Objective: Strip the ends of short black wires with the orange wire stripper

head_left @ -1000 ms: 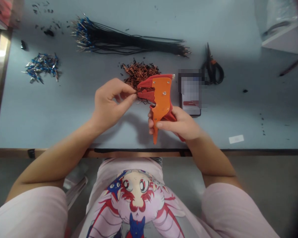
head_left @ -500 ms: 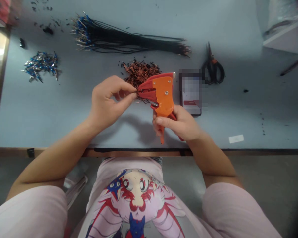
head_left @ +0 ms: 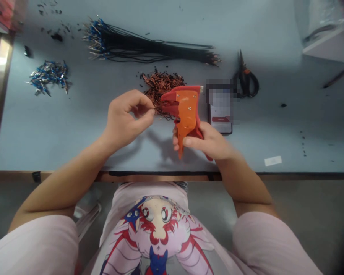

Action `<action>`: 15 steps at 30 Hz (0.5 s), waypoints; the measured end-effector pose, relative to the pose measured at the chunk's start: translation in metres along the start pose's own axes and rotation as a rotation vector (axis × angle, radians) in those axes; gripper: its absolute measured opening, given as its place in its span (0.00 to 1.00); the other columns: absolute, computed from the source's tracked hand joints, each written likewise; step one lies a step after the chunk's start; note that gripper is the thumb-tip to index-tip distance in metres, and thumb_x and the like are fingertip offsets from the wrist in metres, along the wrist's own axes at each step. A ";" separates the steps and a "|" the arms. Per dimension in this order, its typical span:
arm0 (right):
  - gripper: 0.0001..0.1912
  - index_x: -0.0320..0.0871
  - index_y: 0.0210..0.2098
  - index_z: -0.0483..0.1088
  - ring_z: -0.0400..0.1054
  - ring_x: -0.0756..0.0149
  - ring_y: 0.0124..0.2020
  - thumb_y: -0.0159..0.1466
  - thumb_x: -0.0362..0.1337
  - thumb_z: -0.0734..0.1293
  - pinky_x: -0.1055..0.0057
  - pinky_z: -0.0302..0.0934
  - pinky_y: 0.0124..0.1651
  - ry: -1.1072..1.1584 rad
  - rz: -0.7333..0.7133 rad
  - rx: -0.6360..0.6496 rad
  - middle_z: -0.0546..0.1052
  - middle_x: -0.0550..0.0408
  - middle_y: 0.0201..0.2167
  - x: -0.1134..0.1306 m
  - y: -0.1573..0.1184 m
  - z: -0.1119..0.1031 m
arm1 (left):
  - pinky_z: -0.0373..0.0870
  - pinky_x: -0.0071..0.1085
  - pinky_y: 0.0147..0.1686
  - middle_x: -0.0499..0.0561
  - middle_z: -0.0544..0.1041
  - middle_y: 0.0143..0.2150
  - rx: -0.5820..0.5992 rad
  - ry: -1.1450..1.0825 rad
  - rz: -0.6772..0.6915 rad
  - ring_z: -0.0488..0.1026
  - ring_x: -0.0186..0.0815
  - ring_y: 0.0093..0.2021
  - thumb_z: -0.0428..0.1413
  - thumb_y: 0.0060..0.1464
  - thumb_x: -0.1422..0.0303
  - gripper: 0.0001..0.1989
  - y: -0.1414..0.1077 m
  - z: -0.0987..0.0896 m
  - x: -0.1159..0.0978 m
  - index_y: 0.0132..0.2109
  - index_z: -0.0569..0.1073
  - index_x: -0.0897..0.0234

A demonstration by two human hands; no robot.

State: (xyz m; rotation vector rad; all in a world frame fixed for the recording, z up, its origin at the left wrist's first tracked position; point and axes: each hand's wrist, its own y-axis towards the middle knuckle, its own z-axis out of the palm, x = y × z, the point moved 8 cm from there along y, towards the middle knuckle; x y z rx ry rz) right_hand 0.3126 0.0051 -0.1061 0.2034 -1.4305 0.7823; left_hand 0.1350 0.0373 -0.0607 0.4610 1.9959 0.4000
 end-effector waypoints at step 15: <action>0.17 0.47 0.41 0.68 0.71 0.60 0.38 0.57 0.41 0.76 0.58 0.72 0.46 -0.225 -0.228 -0.402 0.74 0.53 0.37 0.017 -0.007 -0.018 | 0.69 0.36 0.33 0.48 0.78 0.33 0.065 0.200 0.352 0.74 0.38 0.33 0.59 0.55 0.70 0.03 -0.018 0.022 -0.035 0.35 0.74 0.55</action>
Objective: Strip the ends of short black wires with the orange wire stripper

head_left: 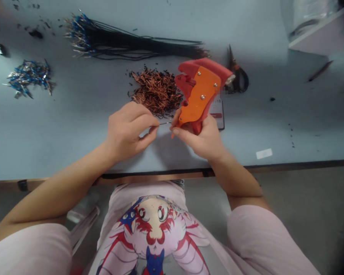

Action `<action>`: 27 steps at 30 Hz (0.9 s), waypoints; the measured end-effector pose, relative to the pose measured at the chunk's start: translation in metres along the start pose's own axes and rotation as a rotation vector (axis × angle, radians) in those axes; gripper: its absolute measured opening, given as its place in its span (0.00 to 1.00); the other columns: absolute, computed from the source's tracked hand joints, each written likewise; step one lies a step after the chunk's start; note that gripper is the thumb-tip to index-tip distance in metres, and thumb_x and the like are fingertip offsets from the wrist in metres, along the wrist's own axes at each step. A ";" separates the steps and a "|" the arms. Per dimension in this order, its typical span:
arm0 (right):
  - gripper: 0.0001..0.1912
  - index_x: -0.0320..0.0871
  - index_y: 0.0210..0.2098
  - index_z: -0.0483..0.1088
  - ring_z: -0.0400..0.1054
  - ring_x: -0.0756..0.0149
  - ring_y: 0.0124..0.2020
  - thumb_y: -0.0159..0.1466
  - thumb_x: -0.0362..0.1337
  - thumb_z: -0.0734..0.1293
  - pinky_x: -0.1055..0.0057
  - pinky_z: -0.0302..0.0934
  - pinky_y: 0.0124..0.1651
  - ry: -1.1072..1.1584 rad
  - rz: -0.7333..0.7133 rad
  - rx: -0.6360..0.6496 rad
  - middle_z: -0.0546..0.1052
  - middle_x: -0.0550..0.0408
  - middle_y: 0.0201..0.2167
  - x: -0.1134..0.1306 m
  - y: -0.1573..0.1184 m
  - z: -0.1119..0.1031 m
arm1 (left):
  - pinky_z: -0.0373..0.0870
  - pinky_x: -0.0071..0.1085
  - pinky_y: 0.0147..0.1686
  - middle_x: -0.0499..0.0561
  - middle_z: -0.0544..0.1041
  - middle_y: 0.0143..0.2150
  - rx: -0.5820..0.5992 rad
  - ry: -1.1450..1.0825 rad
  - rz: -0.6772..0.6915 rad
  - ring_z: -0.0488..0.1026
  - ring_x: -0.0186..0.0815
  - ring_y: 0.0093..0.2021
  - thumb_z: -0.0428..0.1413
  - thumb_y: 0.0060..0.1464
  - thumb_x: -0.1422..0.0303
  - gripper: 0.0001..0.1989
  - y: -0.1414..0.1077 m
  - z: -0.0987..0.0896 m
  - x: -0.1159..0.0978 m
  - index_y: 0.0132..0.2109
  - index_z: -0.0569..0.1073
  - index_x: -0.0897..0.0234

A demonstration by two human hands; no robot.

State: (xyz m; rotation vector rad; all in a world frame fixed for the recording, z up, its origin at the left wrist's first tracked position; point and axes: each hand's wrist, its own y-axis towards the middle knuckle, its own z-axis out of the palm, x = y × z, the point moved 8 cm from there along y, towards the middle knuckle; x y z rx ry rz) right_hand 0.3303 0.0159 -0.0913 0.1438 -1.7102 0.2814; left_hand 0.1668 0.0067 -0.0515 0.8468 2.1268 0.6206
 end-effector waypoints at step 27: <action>0.16 0.45 0.44 0.70 0.74 0.52 0.45 0.58 0.38 0.74 0.55 0.71 0.44 -0.257 -0.016 -0.152 0.78 0.50 0.41 -0.007 0.021 -0.042 | 0.68 0.26 0.27 0.35 0.79 0.30 -0.187 -0.150 -0.428 0.71 0.19 0.29 0.65 0.57 0.58 0.08 -0.002 -0.020 0.070 0.35 0.79 0.56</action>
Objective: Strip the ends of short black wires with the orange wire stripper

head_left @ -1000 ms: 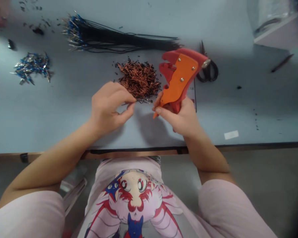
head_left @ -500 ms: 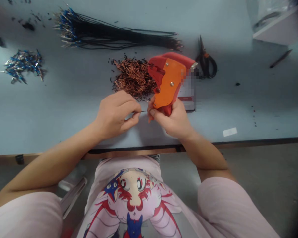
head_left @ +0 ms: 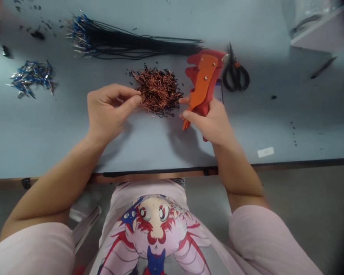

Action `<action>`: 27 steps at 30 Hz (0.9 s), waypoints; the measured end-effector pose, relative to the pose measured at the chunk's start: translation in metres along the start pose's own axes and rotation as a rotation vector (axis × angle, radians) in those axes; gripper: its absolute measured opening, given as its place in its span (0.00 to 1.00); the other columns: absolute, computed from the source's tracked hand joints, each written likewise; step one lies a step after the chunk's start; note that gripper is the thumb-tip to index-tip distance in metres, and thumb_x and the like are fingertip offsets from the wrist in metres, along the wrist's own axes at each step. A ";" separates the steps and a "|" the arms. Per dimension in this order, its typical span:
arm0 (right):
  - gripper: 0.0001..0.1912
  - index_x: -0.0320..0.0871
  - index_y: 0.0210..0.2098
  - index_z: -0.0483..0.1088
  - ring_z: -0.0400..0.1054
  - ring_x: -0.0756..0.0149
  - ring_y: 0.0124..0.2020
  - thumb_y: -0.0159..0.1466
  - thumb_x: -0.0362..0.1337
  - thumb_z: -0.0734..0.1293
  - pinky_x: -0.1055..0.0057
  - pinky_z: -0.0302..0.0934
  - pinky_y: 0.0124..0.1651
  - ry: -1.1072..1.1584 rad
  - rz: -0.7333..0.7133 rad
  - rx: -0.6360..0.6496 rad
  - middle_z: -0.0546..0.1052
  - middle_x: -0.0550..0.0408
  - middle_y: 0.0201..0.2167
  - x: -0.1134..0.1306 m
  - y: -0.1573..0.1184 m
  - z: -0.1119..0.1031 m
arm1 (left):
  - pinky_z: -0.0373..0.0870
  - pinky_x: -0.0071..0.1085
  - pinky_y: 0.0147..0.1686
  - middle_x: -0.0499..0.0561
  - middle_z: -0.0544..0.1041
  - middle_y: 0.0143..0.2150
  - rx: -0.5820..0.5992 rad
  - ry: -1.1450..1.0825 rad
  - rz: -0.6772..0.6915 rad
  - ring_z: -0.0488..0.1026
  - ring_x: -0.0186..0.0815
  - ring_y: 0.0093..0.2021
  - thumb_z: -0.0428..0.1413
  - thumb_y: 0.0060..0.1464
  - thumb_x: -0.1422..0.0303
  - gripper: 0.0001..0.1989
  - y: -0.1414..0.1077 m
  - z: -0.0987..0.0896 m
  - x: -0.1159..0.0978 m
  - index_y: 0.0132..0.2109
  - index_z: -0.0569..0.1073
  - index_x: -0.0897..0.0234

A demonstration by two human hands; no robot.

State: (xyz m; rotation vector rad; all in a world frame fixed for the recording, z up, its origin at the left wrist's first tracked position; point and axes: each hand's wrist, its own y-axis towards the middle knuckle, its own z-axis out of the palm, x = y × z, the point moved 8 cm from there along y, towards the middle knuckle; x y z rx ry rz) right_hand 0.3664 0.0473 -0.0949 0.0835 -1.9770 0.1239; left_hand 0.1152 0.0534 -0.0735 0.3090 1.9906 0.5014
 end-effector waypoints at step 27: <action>0.19 0.38 0.43 0.71 0.77 0.61 0.31 0.56 0.38 0.78 0.63 0.76 0.34 0.744 0.413 0.561 0.78 0.52 0.34 0.001 -0.037 0.065 | 0.70 0.26 0.27 0.46 0.77 0.25 0.169 -0.310 -0.321 0.72 0.29 0.26 0.63 0.56 0.59 0.11 -0.014 0.026 0.010 0.33 0.80 0.61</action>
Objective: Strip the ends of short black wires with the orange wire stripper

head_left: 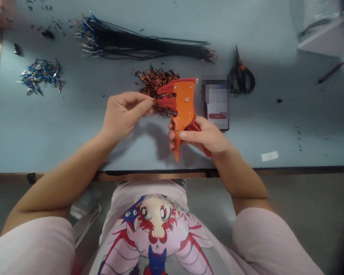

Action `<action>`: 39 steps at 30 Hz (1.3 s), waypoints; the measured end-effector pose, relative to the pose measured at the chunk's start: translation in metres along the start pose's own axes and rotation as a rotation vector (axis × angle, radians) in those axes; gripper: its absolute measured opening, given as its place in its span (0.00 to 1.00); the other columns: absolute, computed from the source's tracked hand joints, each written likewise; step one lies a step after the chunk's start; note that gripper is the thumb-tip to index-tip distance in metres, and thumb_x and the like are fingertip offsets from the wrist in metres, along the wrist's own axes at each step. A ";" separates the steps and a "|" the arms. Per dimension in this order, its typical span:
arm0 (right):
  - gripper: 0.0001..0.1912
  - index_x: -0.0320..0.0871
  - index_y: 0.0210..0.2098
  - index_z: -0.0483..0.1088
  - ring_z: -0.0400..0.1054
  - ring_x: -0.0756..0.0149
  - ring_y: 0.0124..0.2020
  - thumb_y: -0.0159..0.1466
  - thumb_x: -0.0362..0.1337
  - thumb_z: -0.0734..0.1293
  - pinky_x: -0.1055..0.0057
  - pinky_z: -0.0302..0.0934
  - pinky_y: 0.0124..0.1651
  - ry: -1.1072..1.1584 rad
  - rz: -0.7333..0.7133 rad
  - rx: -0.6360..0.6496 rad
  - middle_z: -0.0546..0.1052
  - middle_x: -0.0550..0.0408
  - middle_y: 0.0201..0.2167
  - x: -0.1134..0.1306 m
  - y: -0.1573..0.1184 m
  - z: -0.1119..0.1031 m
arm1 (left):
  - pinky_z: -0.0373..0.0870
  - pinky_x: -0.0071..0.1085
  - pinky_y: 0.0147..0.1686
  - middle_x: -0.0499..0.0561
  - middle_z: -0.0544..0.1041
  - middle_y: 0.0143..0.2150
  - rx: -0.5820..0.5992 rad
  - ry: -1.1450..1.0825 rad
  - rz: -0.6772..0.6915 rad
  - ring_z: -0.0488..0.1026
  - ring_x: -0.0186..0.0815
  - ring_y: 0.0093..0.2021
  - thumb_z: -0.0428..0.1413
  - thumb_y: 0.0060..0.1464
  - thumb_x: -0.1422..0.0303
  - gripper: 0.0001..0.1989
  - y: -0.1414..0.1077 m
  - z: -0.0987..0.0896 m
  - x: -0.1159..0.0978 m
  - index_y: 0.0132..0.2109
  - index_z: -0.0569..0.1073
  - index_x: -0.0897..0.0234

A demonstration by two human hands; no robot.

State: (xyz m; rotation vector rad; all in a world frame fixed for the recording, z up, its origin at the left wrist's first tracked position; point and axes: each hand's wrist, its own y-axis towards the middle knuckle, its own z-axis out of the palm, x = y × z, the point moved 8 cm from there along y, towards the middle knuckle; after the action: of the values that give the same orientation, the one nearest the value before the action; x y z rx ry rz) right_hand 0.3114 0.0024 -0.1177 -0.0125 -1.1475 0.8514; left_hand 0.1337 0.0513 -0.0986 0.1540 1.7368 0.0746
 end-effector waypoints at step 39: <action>0.23 0.41 0.34 0.68 0.73 0.66 0.24 0.57 0.53 0.75 0.70 0.72 0.22 -0.236 -0.109 -0.057 0.75 0.55 0.27 0.008 0.001 0.002 | 0.69 0.31 0.30 0.46 0.79 0.31 0.030 0.252 0.176 0.74 0.32 0.30 0.61 0.59 0.63 0.06 -0.003 -0.004 -0.019 0.34 0.77 0.58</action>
State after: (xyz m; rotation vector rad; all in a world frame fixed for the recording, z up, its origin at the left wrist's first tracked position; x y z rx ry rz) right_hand 0.3109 0.0070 -0.1110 0.1052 -1.3807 0.7360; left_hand 0.1329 0.0461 -0.0801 0.3307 1.9735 0.2042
